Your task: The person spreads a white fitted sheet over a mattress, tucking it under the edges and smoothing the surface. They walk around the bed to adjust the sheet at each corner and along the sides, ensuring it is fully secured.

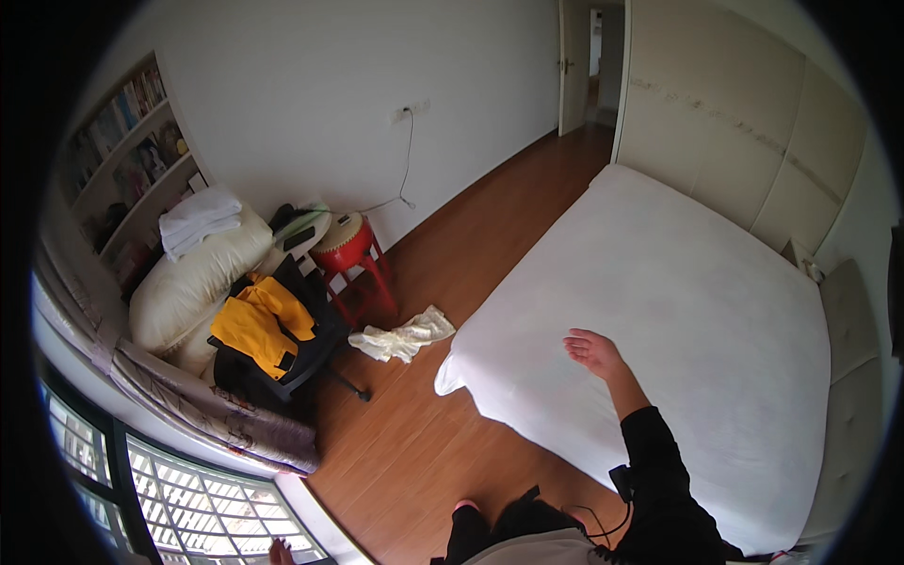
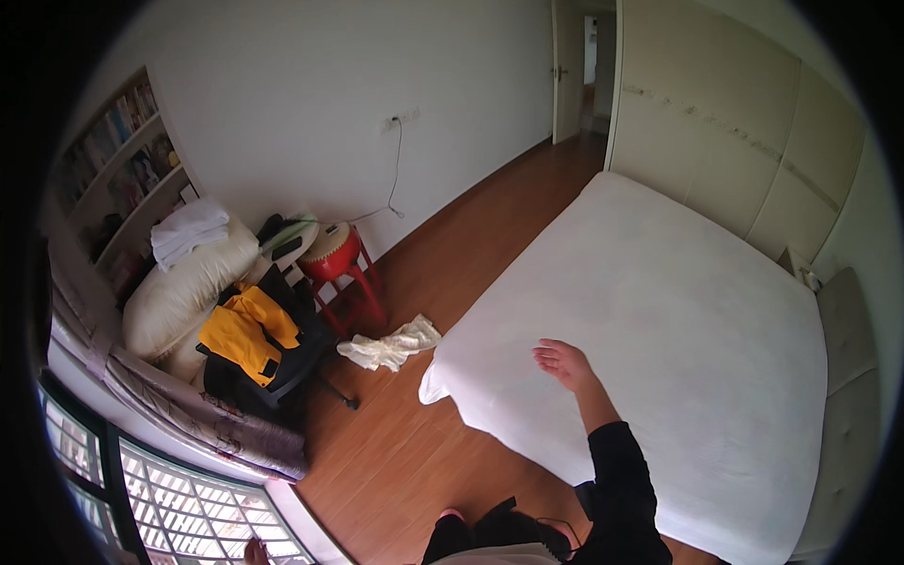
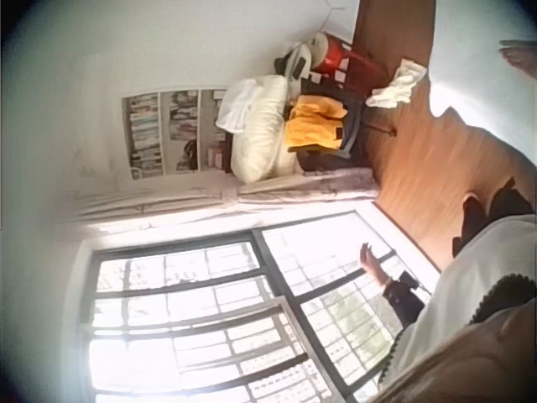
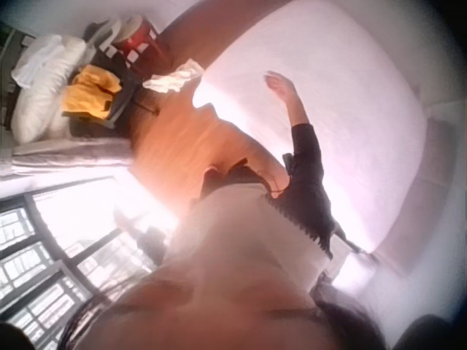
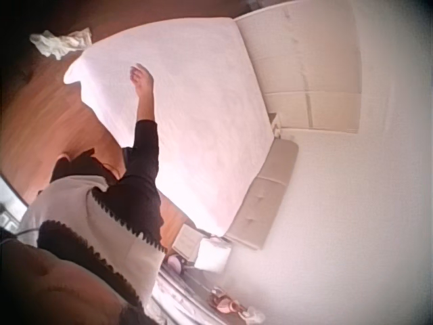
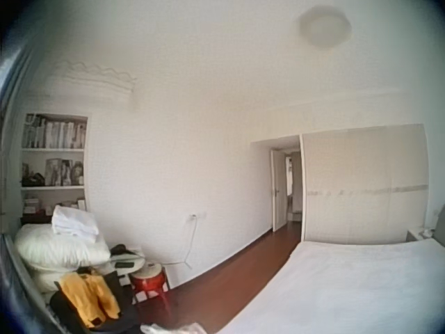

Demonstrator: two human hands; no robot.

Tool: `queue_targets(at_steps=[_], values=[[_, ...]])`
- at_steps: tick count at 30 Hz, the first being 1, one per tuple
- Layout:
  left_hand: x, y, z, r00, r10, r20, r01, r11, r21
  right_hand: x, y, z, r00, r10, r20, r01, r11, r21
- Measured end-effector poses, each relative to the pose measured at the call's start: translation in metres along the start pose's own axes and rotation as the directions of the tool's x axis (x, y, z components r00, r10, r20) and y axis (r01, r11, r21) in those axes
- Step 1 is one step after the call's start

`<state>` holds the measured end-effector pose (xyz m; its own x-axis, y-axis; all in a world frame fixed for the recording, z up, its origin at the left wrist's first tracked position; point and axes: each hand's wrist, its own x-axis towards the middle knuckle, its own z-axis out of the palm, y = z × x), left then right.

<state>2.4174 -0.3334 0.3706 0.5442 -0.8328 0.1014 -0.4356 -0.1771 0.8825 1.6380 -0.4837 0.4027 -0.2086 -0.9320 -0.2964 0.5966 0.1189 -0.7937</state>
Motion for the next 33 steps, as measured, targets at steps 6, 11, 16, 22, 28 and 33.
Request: queue_targets(at_steps=[6, 11, 16, 22, 28, 33], values=[[0.201, 0.135, 0.135, 0.955, 0.236, 0.180, -0.156, 0.915, -0.371, 0.023, -0.010, 0.007, 0.968, -0.015, -0.250, 0.023, 0.999, 0.029], [0.300, 0.212, 0.271, 0.909, 0.302, 0.288, -0.134, 0.865, -0.484, 0.095, -0.037, 0.008, 0.884, -0.074, -0.462, 0.154, 0.978, 0.139], [0.369, 0.265, 0.362, 0.758, 0.591, 0.275, -0.530, 0.805, -0.267, 0.223, -0.060, 0.072, 0.870, -0.061, -0.490, 0.097, 0.994, 0.048], [0.473, 0.313, 0.473, 0.866, 0.242, 0.437, 0.077, 0.800, -0.595, 0.368, -0.091, 0.155, 0.965, -0.046, -0.258, 0.017, 0.994, -0.112], [0.549, 0.365, 0.621, 0.743, 0.341, 0.577, 0.114, 0.784, -0.610, 0.426, -0.087, 0.140, 0.908, -0.026, -0.418, 0.021, 1.000, -0.017], [0.588, 0.419, 0.765, 0.595, 0.339, 0.729, 0.199, 0.816, -0.543, 0.423, -0.095, 0.075, 0.735, -0.094, -0.672, 0.201, 0.976, 0.082]])
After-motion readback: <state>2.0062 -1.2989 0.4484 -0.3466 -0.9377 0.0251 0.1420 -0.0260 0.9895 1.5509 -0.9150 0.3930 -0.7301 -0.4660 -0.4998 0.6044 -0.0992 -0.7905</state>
